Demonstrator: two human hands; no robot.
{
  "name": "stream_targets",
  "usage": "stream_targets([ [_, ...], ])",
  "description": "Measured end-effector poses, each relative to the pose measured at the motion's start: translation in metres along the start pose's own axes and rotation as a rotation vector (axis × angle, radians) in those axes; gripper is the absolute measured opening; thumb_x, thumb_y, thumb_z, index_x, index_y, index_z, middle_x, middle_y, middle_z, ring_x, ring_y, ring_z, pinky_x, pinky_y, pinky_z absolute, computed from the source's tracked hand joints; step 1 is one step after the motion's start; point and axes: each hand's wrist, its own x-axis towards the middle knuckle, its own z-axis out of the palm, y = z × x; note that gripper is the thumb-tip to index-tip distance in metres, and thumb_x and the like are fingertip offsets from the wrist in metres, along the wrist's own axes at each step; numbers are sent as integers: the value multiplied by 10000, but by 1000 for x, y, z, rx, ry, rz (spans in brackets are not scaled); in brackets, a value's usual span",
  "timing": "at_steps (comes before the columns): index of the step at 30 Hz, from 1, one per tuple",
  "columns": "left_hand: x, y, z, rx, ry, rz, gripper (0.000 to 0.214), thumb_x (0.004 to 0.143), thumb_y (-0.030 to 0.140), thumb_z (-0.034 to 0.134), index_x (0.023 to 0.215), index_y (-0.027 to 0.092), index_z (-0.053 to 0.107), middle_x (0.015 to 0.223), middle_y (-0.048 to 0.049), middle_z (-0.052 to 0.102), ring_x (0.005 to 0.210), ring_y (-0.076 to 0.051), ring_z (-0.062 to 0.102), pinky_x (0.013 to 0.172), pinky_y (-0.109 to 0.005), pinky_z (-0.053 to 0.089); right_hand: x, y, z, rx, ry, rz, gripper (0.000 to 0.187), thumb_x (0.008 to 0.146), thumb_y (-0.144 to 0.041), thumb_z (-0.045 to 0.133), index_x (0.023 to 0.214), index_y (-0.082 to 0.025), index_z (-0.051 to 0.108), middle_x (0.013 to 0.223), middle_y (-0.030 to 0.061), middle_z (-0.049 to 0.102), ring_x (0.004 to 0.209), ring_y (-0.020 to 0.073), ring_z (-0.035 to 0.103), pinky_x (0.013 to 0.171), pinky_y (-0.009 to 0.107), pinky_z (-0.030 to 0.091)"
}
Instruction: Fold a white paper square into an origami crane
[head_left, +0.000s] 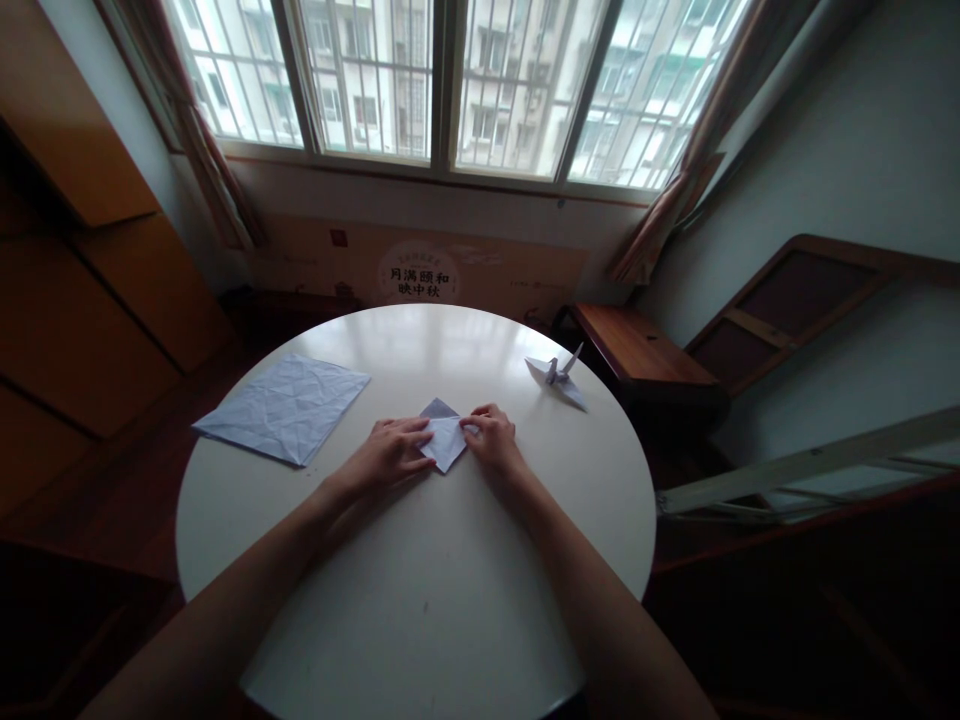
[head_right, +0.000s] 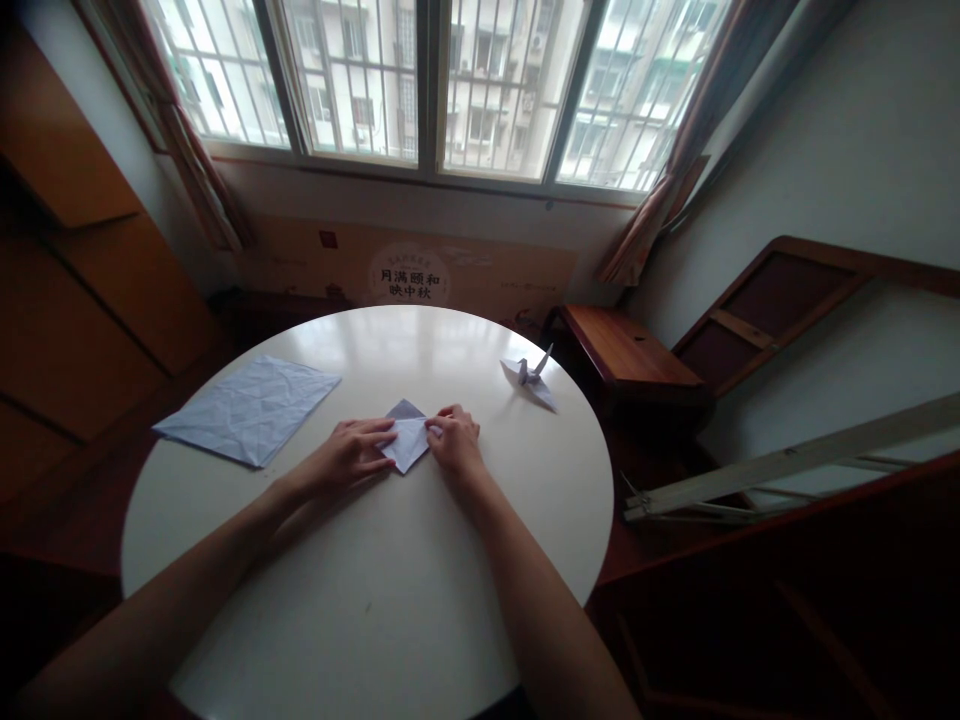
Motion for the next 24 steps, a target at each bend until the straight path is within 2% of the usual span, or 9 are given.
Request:
stream_targets([
  [7, -1, -2, 0, -50, 11, -14, 457, 813, 509, 650, 1184, 241, 665, 1337, -113, 581, 1210, -289, 561, 1019, -445, 410, 0, -1, -3, 3, -25, 21, 245, 822, -155, 578, 956, -267, 749, 998, 46, 676, 995, 233, 571, 930, 394, 377],
  [13, 0, -5, -5, -116, -51, -46, 384, 800, 465, 677, 1114, 247, 705, 1318, -118, 592, 1223, -289, 557, 1043, -447, 401, 1, -2, -4, 22, -19, 17, 211, 820, -166, 586, 905, -250, 760, 936, 42, 682, 932, 219, 592, 895, 367, 405],
  [19, 1, -5, -13, -113, -100, 26, 326, 813, 420, 678, 1074, 228, 712, 1336, -125, 575, 1233, -270, 552, 1034, -391, 398, 1, 0, -3, 27, -27, -38, 207, 812, -163, 599, 896, -255, 764, 900, 44, 674, 901, 200, 601, 870, 334, 420],
  [24, 1, -3, -14, -78, -130, 39, 308, 846, 396, 647, 1095, 222, 692, 1368, -134, 546, 1262, -272, 524, 1049, -410, 375, 1, 1, -3, 25, -32, -54, 202, 821, -177, 602, 918, -248, 764, 902, 52, 664, 898, 202, 592, 862, 334, 423],
])
